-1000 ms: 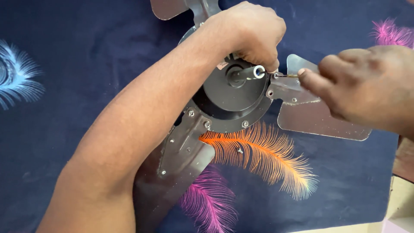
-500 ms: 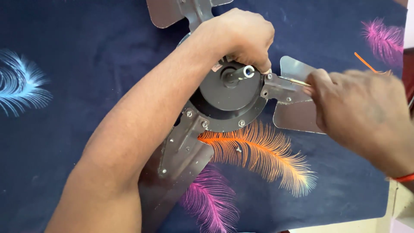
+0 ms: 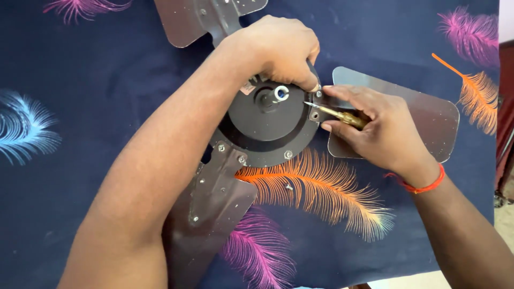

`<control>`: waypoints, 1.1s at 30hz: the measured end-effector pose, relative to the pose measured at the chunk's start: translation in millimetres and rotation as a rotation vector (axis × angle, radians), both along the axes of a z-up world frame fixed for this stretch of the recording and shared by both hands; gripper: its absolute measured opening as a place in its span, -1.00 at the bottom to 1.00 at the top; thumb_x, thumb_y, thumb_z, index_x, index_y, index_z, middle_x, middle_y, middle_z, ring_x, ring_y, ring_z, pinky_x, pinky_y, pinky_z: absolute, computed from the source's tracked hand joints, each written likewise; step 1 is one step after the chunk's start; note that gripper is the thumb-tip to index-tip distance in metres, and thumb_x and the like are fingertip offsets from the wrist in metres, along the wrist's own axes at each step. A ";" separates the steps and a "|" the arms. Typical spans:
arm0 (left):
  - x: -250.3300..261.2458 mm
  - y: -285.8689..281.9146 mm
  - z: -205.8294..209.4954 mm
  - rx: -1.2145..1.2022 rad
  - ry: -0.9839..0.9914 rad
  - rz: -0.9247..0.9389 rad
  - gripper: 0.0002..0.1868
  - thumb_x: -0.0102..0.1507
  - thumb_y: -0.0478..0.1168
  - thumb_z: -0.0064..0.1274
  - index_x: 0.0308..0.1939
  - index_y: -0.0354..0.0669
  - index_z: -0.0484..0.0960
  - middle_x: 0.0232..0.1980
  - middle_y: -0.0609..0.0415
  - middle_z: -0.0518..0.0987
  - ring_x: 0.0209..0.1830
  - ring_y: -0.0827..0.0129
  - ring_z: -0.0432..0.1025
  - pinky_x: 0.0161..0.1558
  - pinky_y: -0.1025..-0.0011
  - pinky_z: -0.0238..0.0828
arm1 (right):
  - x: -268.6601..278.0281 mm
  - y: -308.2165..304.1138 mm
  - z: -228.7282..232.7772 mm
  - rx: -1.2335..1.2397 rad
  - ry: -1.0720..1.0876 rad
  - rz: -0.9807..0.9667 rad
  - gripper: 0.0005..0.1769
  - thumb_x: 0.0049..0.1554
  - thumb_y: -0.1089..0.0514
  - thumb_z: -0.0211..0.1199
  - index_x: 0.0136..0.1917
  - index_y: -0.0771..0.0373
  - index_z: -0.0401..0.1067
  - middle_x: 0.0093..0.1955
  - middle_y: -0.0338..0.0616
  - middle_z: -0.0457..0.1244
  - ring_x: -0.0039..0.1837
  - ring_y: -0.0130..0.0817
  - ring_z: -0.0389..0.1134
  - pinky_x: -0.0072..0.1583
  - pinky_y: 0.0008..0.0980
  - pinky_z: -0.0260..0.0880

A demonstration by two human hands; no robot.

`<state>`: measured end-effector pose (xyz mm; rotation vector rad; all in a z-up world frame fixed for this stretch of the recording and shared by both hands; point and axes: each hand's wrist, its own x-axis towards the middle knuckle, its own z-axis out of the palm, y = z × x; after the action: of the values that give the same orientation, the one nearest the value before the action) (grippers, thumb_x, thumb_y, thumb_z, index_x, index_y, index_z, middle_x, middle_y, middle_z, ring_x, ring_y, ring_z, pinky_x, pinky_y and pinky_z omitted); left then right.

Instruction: The person uses a screwdriver to tighten screws that attach the fan blades to the central motor housing. The fan is placed on a table covered with a dark blue cloth featuring colorful feather patterns. The person systematically secures each blade to the hub.

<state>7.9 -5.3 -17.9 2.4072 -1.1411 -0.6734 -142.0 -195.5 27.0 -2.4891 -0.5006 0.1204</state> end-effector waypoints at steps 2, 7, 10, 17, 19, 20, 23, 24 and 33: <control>-1.1 0.9 -1.3 -0.040 -0.002 0.015 -0.49 -0.02 0.18 0.28 -0.19 -0.10 0.74 -0.21 -0.05 0.68 -0.16 0.08 0.57 -0.08 0.18 0.48 | 0.1 -3.4 -0.7 0.002 0.032 -0.004 -0.40 0.01 0.19 0.51 0.31 0.27 0.46 0.26 0.02 0.38 0.19 -0.11 0.47 0.21 -0.30 0.45; -2.4 3.2 1.4 -0.052 0.009 0.037 -0.51 -0.03 0.14 0.27 -0.21 -0.12 0.73 -0.22 -0.04 0.67 -0.18 0.09 0.58 -0.10 0.20 0.49 | 5.3 -5.6 -1.8 0.020 0.064 -0.002 -0.45 0.01 0.21 0.50 0.27 0.27 0.49 0.27 0.03 0.38 0.22 -0.12 0.47 0.23 -0.32 0.45; -2.4 3.4 4.1 -0.027 0.033 0.044 -0.53 -0.02 0.12 0.26 -0.22 -0.13 0.73 -0.24 -0.04 0.67 -0.20 0.10 0.58 -0.11 0.20 0.49 | 7.8 -6.1 -2.0 0.016 0.062 0.004 -0.45 0.00 0.21 0.51 0.26 0.27 0.51 0.26 0.04 0.38 0.22 -0.11 0.47 0.24 -0.32 0.44; -4.0 3.1 5.9 -0.037 0.021 0.047 -0.54 -0.05 0.11 0.27 -0.27 -0.14 0.72 -0.27 -0.04 0.67 -0.25 0.12 0.58 -0.15 0.21 0.50 | 10.3 -7.8 -1.1 0.030 0.123 -0.007 -0.46 0.00 0.22 0.50 0.27 0.25 0.50 0.23 0.01 0.40 0.17 -0.18 0.49 0.19 -0.36 0.45; -4.1 3.1 5.6 -0.031 0.022 0.051 -0.55 -0.05 0.11 0.27 -0.27 -0.14 0.72 -0.27 -0.03 0.67 -0.25 0.12 0.58 -0.15 0.21 0.50 | 10.6 -7.8 -1.1 0.027 0.124 -0.010 -0.46 0.00 0.21 0.50 0.26 0.25 0.50 0.22 0.01 0.40 0.16 -0.18 0.49 0.19 -0.36 0.45; -4.2 2.6 5.3 -0.026 0.024 0.051 -0.55 -0.05 0.11 0.27 -0.27 -0.14 0.72 -0.27 -0.03 0.67 -0.25 0.12 0.58 -0.15 0.21 0.50 | 10.4 -8.1 -0.8 0.025 0.119 -0.010 -0.45 0.00 0.21 0.50 0.27 0.25 0.50 0.23 0.02 0.40 0.17 -0.17 0.49 0.20 -0.36 0.45; -3.9 2.6 4.4 -0.015 0.033 0.051 -0.55 -0.04 0.12 0.26 -0.26 -0.14 0.72 -0.27 -0.04 0.68 -0.24 0.12 0.58 -0.14 0.21 0.50 | 9.5 -7.4 -0.5 0.014 0.097 -0.003 -0.44 0.00 0.20 0.51 0.27 0.25 0.50 0.24 0.05 0.39 0.20 -0.13 0.47 0.22 -0.32 0.44; -4.0 2.1 4.2 -0.014 0.039 0.050 -0.55 -0.03 0.12 0.26 -0.26 -0.14 0.72 -0.27 -0.04 0.68 -0.23 0.12 0.58 -0.13 0.21 0.50 | 8.7 -7.3 -0.1 0.009 0.089 0.000 -0.44 -0.01 0.20 0.52 0.27 0.26 0.50 0.24 0.06 0.39 0.22 -0.12 0.47 0.24 -0.30 0.43; -1.7 2.6 -0.5 -0.076 -0.005 0.015 -0.45 -0.05 0.20 0.31 -0.18 -0.11 0.73 -0.26 -0.05 0.68 -0.23 0.10 0.57 -0.14 0.22 0.49 | -5.7 -7.9 0.4 -0.027 -0.066 0.039 -0.47 0.00 0.20 0.50 0.23 0.33 0.48 0.22 0.07 0.39 0.17 -0.07 0.45 0.17 -0.27 0.46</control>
<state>6.2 -2.7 -18.3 2.3530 -1.1284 -0.6090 -147.7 -203.4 27.4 -2.5171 -0.5791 0.0616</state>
